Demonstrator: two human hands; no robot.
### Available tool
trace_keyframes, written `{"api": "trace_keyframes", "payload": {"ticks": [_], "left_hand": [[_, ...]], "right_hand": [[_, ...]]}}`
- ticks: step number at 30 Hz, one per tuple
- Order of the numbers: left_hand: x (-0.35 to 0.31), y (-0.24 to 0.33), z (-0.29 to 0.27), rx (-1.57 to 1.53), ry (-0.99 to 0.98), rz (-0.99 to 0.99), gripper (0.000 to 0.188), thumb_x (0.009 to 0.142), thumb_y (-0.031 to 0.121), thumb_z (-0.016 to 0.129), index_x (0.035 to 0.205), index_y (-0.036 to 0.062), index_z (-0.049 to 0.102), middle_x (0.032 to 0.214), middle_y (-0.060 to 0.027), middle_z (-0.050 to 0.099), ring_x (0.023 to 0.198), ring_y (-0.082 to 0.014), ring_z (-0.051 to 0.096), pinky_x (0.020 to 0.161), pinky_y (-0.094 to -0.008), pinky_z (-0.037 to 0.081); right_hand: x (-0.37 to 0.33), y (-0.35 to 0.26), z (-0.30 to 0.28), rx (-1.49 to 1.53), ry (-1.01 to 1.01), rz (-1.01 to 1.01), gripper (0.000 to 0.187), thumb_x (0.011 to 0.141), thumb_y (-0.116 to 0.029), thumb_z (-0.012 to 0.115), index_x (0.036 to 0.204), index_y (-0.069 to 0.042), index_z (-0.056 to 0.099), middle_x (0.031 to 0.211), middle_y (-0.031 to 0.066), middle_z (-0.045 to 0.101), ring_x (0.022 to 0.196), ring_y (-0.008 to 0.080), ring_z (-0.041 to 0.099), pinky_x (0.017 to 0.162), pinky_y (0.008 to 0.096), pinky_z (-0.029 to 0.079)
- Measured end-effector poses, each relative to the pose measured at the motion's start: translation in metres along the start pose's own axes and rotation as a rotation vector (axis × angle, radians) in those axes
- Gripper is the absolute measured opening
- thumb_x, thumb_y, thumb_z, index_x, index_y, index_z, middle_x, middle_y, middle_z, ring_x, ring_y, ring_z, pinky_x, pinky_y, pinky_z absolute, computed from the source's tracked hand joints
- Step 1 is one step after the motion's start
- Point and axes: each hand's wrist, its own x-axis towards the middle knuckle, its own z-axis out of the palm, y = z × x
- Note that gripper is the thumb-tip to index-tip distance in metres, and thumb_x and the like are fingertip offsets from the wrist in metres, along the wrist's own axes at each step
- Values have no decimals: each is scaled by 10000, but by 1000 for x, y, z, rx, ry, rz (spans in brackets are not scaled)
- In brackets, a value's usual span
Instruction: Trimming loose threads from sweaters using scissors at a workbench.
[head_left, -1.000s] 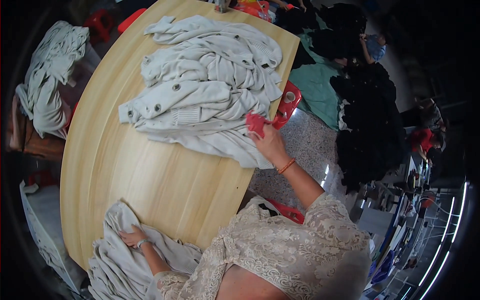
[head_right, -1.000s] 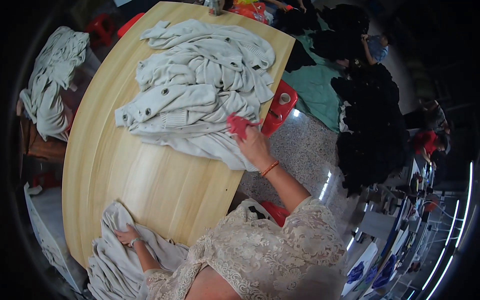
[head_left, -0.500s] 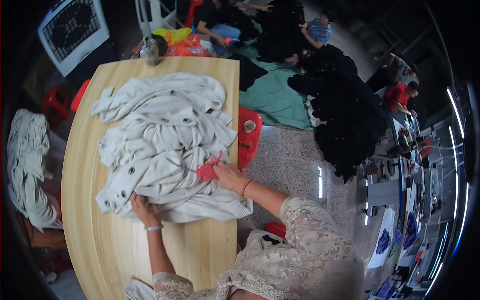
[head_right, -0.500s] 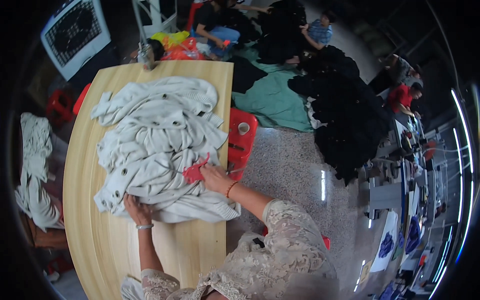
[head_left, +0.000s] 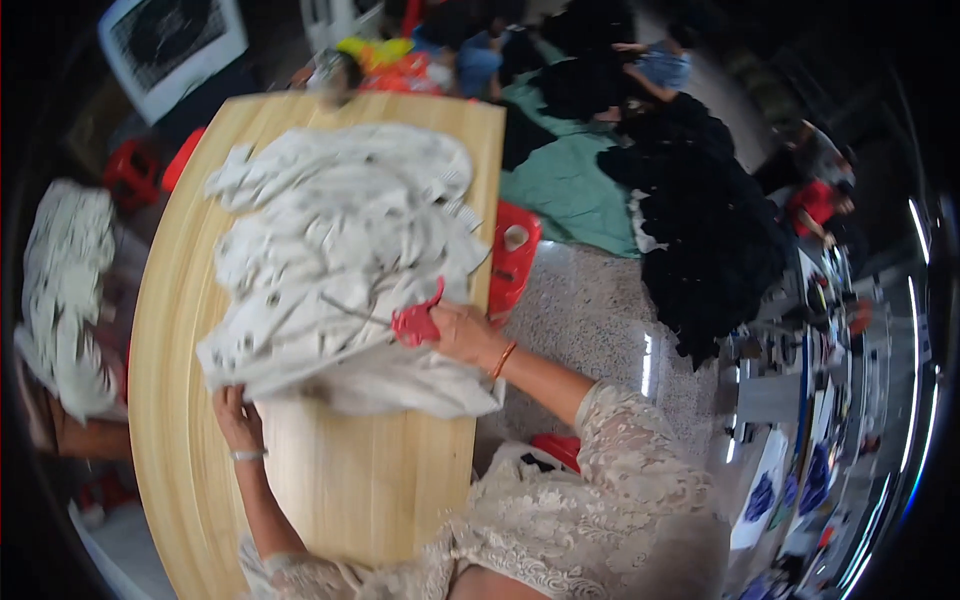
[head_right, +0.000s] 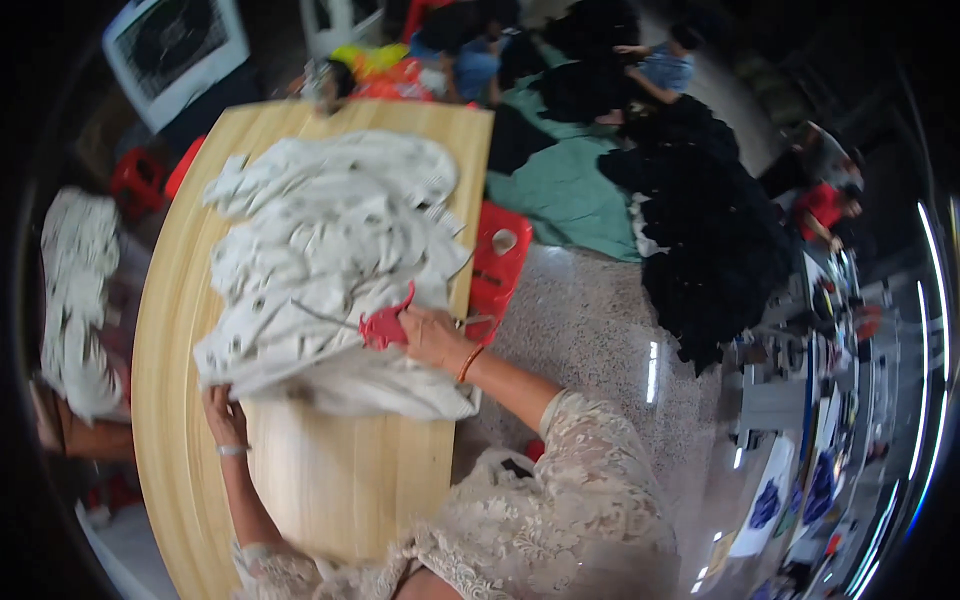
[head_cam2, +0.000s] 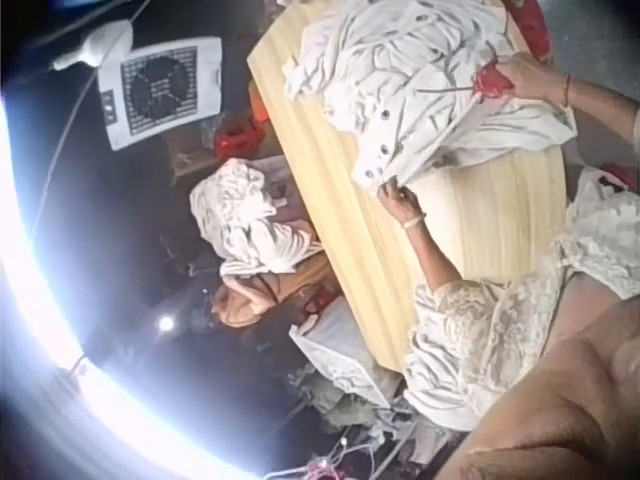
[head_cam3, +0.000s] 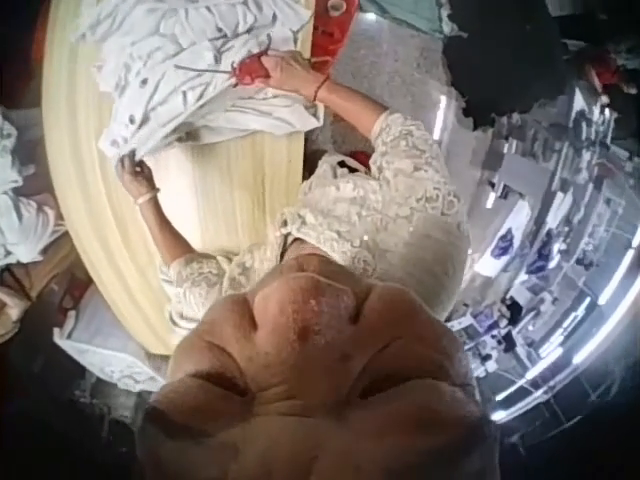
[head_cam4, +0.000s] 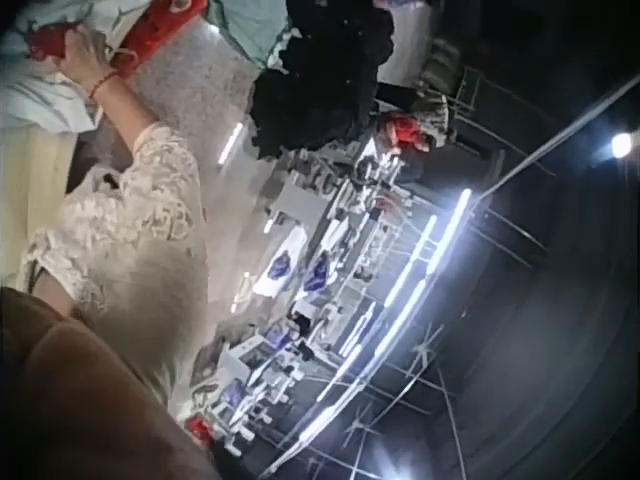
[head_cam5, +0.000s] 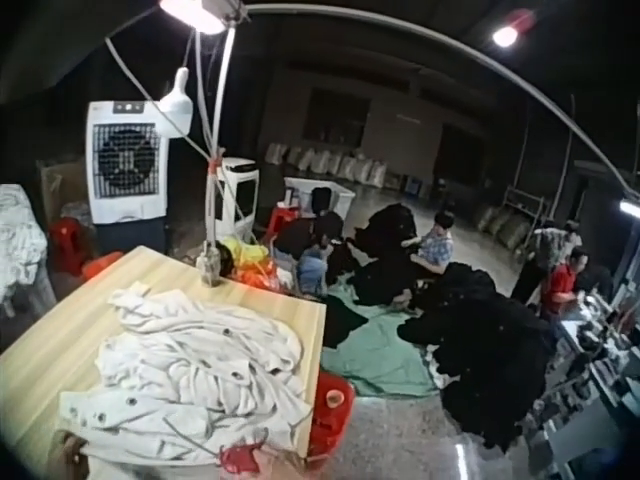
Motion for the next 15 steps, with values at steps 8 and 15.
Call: {"api": "trace_keyframes", "payload": {"ticks": [8,15], "left_hand": [[-66,-7,-152,87,341,-287,356,636,-176,471,904,18,600,876,-135,580,870,-306,575,771,-346,462],[-188,1,-189,255,130,-318,311,619,-138,520,862,41,593,824,-125,548,830,-328,533,721,-399,428]], "right_hand": [[-16,-114,-20,148,-160,-135,166,749,-170,674,796,-31,597,746,186,614,721,392,615,625,457,486],[-62,-150,53,-70,-462,-140,337,753,-303,733,903,-34,595,901,162,636,812,360,637,696,462,509]]}}
